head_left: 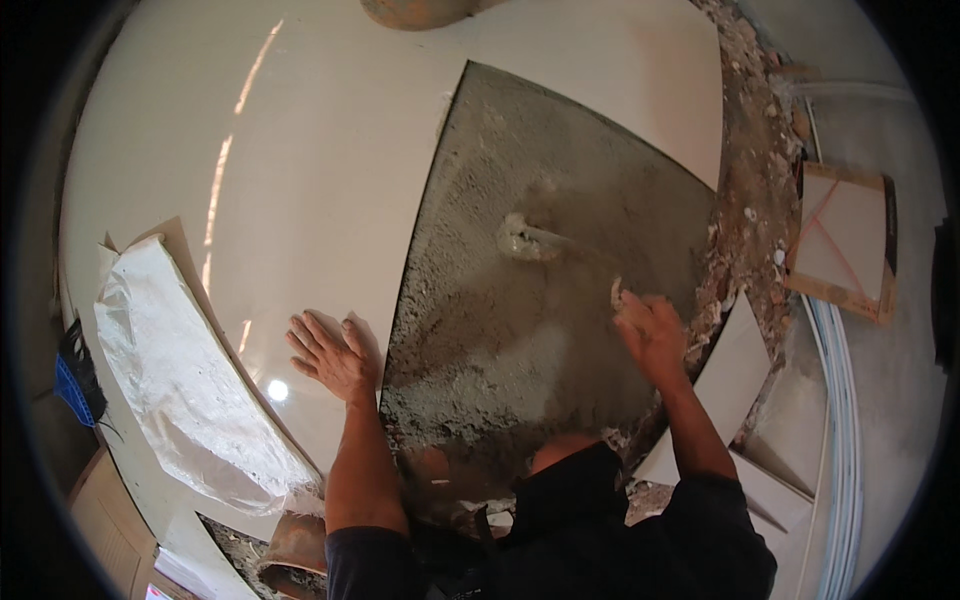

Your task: The person spreads cement on the floor with a trowel, places a white tile, and taps it with a rubber mallet to set it. The person repeats this process for additional tiles, adjusting positions and smoothing the cement between placements.

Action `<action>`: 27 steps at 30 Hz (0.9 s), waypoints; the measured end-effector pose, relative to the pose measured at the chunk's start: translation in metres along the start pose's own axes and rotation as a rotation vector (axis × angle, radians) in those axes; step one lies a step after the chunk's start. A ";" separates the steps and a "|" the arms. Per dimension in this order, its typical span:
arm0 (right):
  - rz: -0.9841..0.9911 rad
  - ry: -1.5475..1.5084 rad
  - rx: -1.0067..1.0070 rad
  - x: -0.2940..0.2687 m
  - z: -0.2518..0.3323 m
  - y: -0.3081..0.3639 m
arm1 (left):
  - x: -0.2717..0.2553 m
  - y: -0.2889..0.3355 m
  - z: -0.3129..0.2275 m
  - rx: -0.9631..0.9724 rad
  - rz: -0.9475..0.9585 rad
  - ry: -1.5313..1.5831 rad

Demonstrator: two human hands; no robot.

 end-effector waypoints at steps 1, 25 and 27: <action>-0.014 -0.012 -0.006 -0.003 -0.001 0.004 | 0.001 -0.001 0.000 -0.013 0.009 -0.002; -0.022 -0.204 0.625 0.072 -0.152 0.115 | 0.004 -0.002 0.000 0.000 -0.017 -0.039; -0.017 -0.342 0.768 0.081 -0.138 0.146 | 0.005 -0.003 0.001 -0.003 -0.018 -0.040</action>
Point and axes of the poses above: each hand's wrist, its own y-axis away from the middle knuckle, its own x-axis out of the palm, z = x × y, the point moved 8 cm from there along -y, towards the middle knuckle, and after that the axes turned 14 degrees about z, right-handed, at the moved point
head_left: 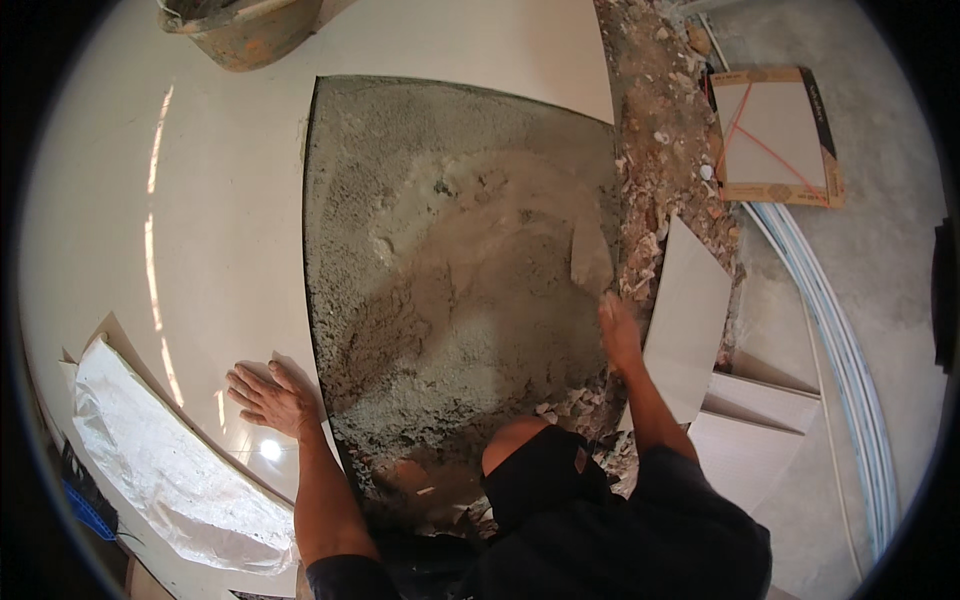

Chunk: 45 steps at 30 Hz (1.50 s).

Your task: The person spreads cement on the floor with a trowel, places a white tile, and taps it with a rubber mallet to set it. The person repeats this process for additional tiles, adjusting positions and smoothing the cement between placements.

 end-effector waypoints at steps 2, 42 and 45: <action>0.172 -0.538 0.256 0.018 0.000 0.021 | 0.001 -0.001 0.001 -0.004 -0.008 -0.007; 0.293 -0.744 0.143 0.007 0.115 -0.111 | 0.002 -0.001 0.001 0.001 -0.013 -0.007; 0.393 -0.650 -0.015 0.026 0.190 -0.115 | -0.002 -0.001 0.001 -0.006 -0.016 0.020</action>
Point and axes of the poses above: each hand's wrist, its own y-axis away from the middle knuckle, its own x-axis out of the palm, z = x × y, the point moved 8 cm from there along -y, towards the middle knuckle, and after that the axes turned 14 degrees about z, right-handed, at the moved point
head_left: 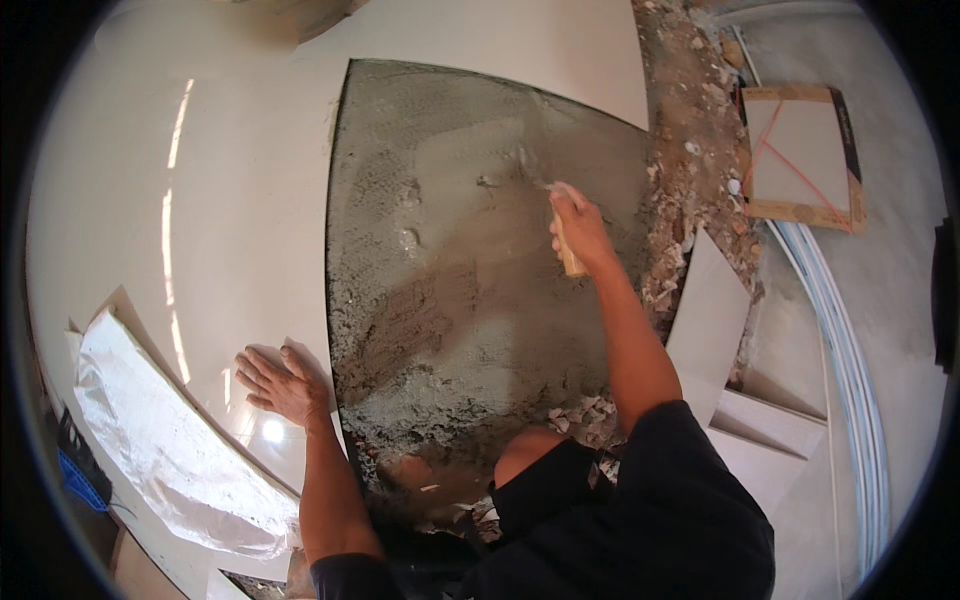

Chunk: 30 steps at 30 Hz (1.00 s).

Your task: The person spreads cement on the floor with a trowel, places a white tile, and taps it with a rubber mallet to set it. The person repeats this process for additional tiles, adjusting positions and smoothing the cement between placements.

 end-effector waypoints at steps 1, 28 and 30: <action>0.038 0.106 0.004 0.009 0.015 -0.005 | -0.001 0.000 -0.001 0.008 -0.002 0.017; 0.083 0.932 -0.529 -0.039 -0.035 0.059 | -0.029 0.103 0.080 0.441 0.107 0.372; 0.140 0.776 -0.317 -0.054 -0.022 0.031 | -0.023 0.158 0.110 0.433 0.250 0.400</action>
Point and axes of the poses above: each hand's wrist, its own y-axis away from the middle knuckle, its own x-axis out of the palm, z = x × y, the point moved 8 cm from there along -y, towards the middle knuckle, and after that the axes turned 14 degrees about z, right-handed, at the moved point
